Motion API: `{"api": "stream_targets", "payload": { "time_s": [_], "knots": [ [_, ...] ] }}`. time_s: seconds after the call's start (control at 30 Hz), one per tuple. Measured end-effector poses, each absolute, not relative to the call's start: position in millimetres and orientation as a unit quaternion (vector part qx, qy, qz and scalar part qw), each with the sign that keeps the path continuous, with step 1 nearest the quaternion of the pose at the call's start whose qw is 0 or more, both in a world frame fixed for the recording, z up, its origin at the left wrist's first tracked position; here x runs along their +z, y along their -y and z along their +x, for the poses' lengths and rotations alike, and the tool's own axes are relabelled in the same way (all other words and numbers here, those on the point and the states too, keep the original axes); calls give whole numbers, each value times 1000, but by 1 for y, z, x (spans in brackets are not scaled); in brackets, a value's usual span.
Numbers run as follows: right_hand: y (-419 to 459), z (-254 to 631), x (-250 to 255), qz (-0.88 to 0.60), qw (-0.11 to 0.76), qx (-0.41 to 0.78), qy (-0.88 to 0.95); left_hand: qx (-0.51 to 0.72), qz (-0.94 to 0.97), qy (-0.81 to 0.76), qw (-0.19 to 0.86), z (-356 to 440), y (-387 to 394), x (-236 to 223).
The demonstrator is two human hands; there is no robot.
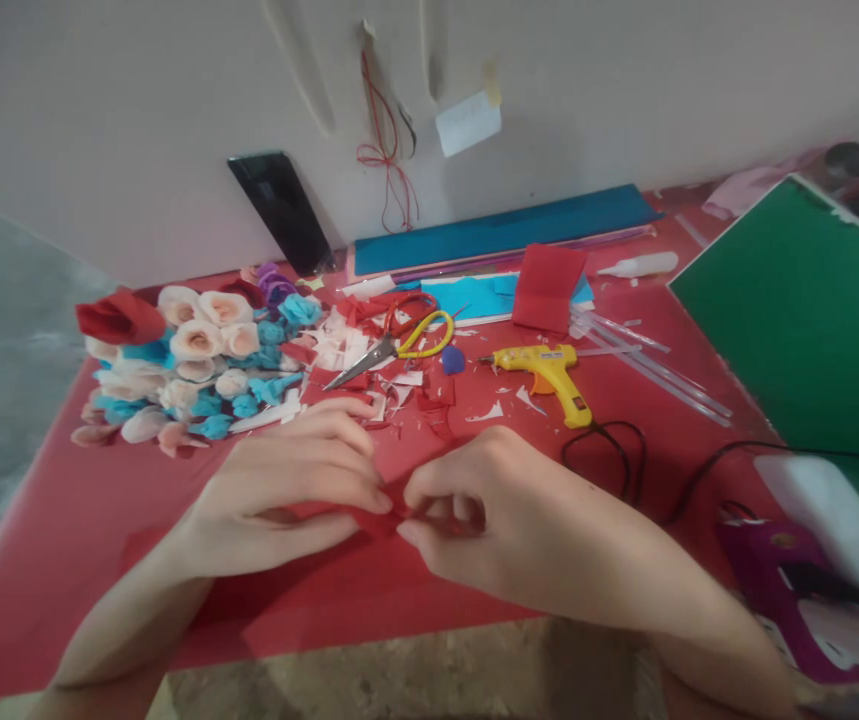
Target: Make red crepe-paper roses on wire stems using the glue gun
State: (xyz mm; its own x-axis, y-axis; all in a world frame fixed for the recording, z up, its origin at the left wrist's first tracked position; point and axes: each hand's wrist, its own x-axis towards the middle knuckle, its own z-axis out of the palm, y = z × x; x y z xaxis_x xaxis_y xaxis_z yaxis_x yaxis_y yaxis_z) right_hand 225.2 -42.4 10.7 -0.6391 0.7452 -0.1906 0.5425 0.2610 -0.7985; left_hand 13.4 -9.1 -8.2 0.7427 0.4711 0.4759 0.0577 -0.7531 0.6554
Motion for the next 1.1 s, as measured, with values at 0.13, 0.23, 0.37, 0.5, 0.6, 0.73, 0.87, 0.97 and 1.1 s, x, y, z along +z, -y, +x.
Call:
{"api": "stream_targets", "payload": {
  "time_s": [0.13, 0.23, 0.37, 0.5, 0.6, 0.73, 0.87, 0.97, 1.1],
  "knots": [
    [41, 225, 10, -413, 105, 445, 788, 317, 880, -155, 319, 13, 9, -9],
    [42, 226, 7, -409, 113, 438, 792, 320, 879, -150, 321, 13, 9, -9],
    [44, 227, 4, -400, 138, 426, 800, 311, 888, -140, 309, 14, 8, -7],
    [47, 228, 5, -395, 129, 419, 807, 294, 914, -116, 255, 12, 9, -6],
    [48, 227, 7, -395, 126, 405, 815, 303, 919, -113, 225, 10, 10, -8],
    [47, 227, 8, -404, 109, 394, 818, 323, 925, -91, 175, 10, 11, -9],
    [48, 227, 7, -402, 104, 396, 819, 330, 928, -80, 149, 11, 10, -8],
    [48, 229, 7, -392, 115, 409, 816, 334, 927, -85, 150, 10, 9, -6],
    [47, 229, 7, -392, 152, 414, 807, 334, 927, -85, 146, 10, 10, -3]
  ]
}}
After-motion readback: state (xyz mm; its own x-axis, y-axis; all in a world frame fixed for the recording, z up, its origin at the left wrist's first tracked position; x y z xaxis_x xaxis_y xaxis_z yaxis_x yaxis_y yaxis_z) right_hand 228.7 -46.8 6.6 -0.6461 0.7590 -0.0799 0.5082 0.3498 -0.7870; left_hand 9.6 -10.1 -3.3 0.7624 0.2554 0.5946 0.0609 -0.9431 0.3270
